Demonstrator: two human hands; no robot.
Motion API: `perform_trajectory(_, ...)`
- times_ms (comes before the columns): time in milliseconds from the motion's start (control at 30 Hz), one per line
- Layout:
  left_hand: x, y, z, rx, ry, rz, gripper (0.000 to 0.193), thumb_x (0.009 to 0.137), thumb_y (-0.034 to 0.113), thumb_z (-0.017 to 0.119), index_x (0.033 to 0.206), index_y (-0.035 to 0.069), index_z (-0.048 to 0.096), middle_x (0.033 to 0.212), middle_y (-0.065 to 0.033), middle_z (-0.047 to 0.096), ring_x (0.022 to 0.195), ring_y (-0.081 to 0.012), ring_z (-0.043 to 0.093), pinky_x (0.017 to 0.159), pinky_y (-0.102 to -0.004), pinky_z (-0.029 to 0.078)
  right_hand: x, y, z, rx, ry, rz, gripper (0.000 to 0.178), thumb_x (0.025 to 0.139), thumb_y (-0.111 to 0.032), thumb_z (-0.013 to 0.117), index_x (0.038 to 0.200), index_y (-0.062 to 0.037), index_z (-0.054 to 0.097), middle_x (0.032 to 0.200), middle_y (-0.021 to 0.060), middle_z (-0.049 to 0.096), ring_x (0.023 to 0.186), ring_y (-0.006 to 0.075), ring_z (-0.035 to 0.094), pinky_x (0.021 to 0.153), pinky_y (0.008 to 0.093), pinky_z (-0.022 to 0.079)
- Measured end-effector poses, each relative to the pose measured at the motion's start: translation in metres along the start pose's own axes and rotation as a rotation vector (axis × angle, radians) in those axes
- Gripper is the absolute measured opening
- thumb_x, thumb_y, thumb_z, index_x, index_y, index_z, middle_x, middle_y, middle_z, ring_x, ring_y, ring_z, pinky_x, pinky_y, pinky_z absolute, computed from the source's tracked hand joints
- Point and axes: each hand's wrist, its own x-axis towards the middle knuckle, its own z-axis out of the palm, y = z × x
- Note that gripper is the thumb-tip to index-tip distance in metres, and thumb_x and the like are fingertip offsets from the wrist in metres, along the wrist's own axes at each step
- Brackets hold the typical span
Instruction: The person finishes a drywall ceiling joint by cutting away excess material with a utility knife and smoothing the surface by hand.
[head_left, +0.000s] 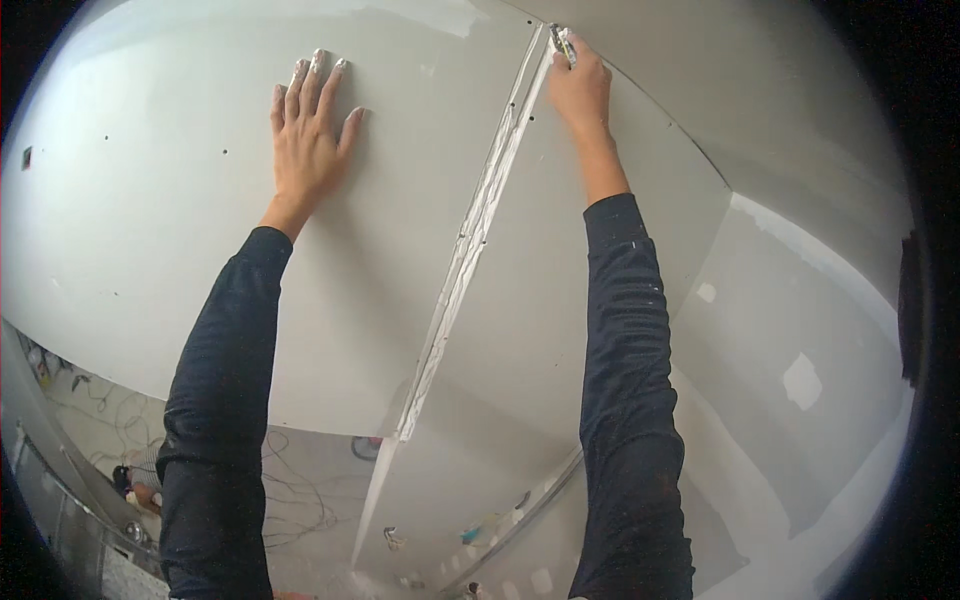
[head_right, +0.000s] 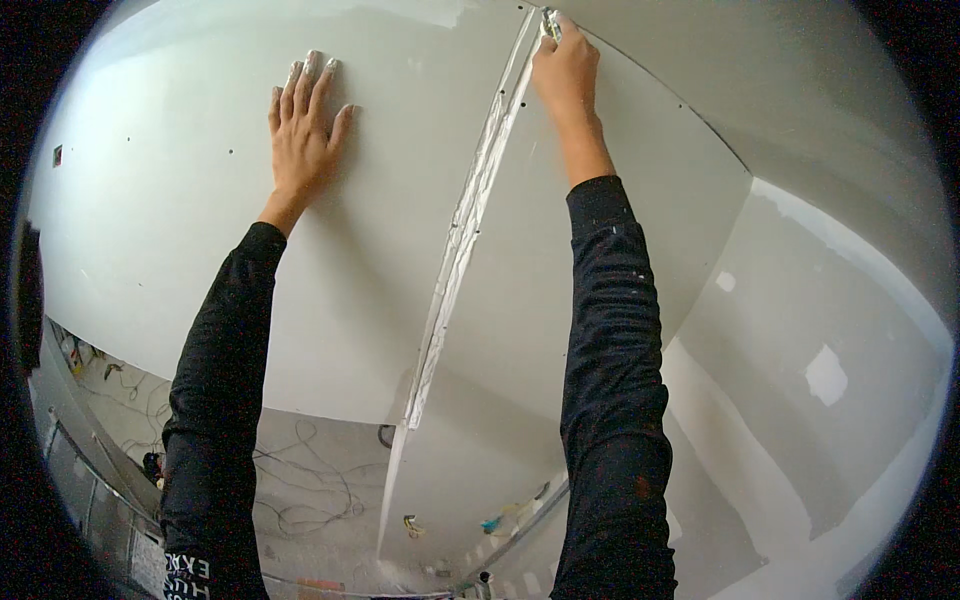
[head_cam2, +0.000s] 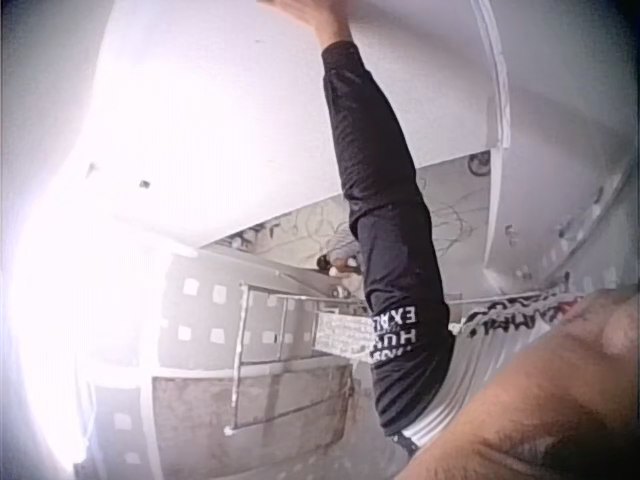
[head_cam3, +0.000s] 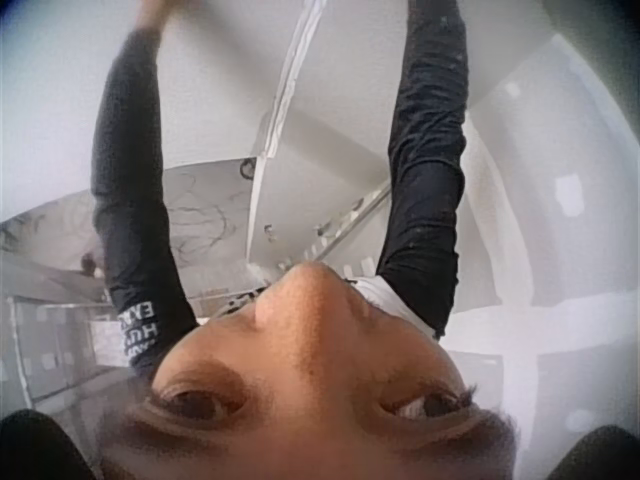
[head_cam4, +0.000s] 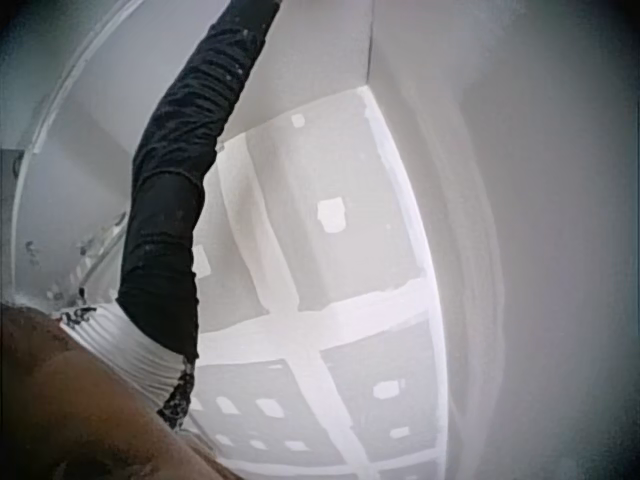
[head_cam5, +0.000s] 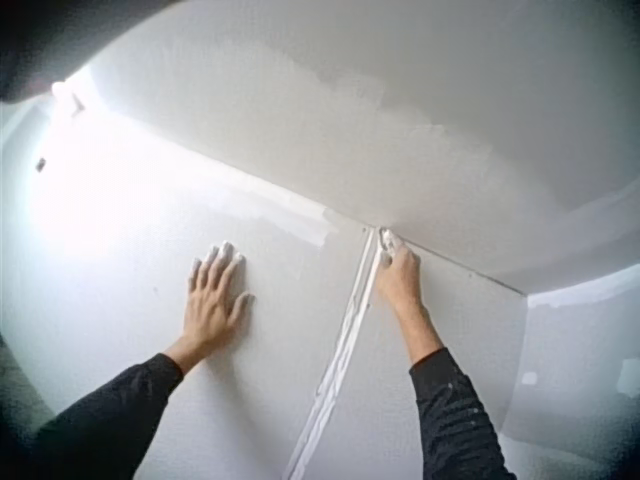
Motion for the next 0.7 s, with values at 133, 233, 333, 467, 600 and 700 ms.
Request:
perform_trajectory(133, -0.002, -0.001, 0.006, 0.022, 0.014, 0.012, 0.061, 0.106, 0.051, 0.046, 0.160, 0.022, 0.038, 0.168, -0.0055, 0.031, 0.157, -0.0255, 0.023, 0.130, -0.0480, 0.013, 0.011, 0.012, -0.005, -0.049, -0.154, 0.072, 0.044, 0.096, -0.021, 0.061, 0.136, -0.0008, 0.063, 0.123, 0.0259, 0.070, 0.117, 0.0437, 0.064, 0.106, 0.0476, 0.047)
perform_trajectory(233, -0.005, -0.003, 0.008, 0.031, 0.020, 0.015, 0.061, 0.107, 0.051, 0.045, 0.160, 0.023, 0.037, 0.168, -0.0050, 0.031, 0.157, -0.0250, 0.023, 0.130, -0.0480, 0.012, 0.009, 0.012, -0.003, -0.132, -0.019, -0.111, 0.045, 0.096, -0.021, 0.061, 0.137, -0.0007, 0.062, 0.123, 0.0251, 0.070, 0.117, 0.0439, 0.065, 0.104, 0.0480, 0.048)
perform_trajectory(333, -0.006, -0.005, 0.008, 0.047, 0.012, 0.008, 0.060, 0.107, 0.049, 0.045, 0.160, 0.023, 0.037, 0.168, -0.0047, 0.031, 0.157, -0.0246, 0.023, 0.130, -0.0477, 0.012, -0.011, -0.011, -0.006, -0.040, -0.122, 0.070, 0.045, 0.097, -0.020, 0.059, 0.139, -0.0012, 0.060, 0.122, 0.0256, 0.070, 0.117, 0.0443, 0.064, 0.103, 0.0490, 0.049)
perform_trajectory(467, -0.004, -0.001, 0.012, 0.022, 0.047, 0.016, 0.060, 0.107, 0.049, 0.046, 0.160, 0.023, 0.037, 0.168, -0.0040, 0.031, 0.157, -0.0243, 0.024, 0.130, -0.0471, 0.013, -0.021, -0.008, -0.009, -0.114, -0.104, 0.032, 0.046, 0.099, -0.019, 0.056, 0.142, -0.0022, 0.057, 0.120, 0.0275, 0.070, 0.120, 0.0461, 0.062, 0.104, 0.0499, 0.050)
perform_trajectory(600, -0.006, -0.008, 0.013, 0.052, 0.040, 0.016, 0.060, 0.107, 0.049, 0.045, 0.160, 0.023, 0.037, 0.168, -0.0039, 0.031, 0.157, -0.0242, 0.024, 0.130, -0.0470, 0.013, -0.029, -0.031, -0.014, -0.074, -0.176, 0.141, 0.046, 0.099, -0.017, 0.053, 0.142, 0.0010, 0.056, 0.120, 0.0283, 0.069, 0.122, 0.0471, 0.060, 0.104, 0.0505, 0.049)
perform_trajectory(700, -0.005, -0.004, 0.015, 0.052, 0.046, 0.016, 0.060, 0.107, 0.050, 0.045, 0.160, 0.023, 0.037, 0.168, -0.0041, 0.031, 0.157, -0.0241, 0.025, 0.130, -0.0469, 0.013, -0.036, -0.022, -0.013, -0.101, -0.131, 0.030, 0.046, 0.099, -0.015, 0.051, 0.141, 0.0028, 0.055, 0.121, 0.0283, 0.069, 0.122, 0.0468, 0.060, 0.104, 0.0513, 0.049)
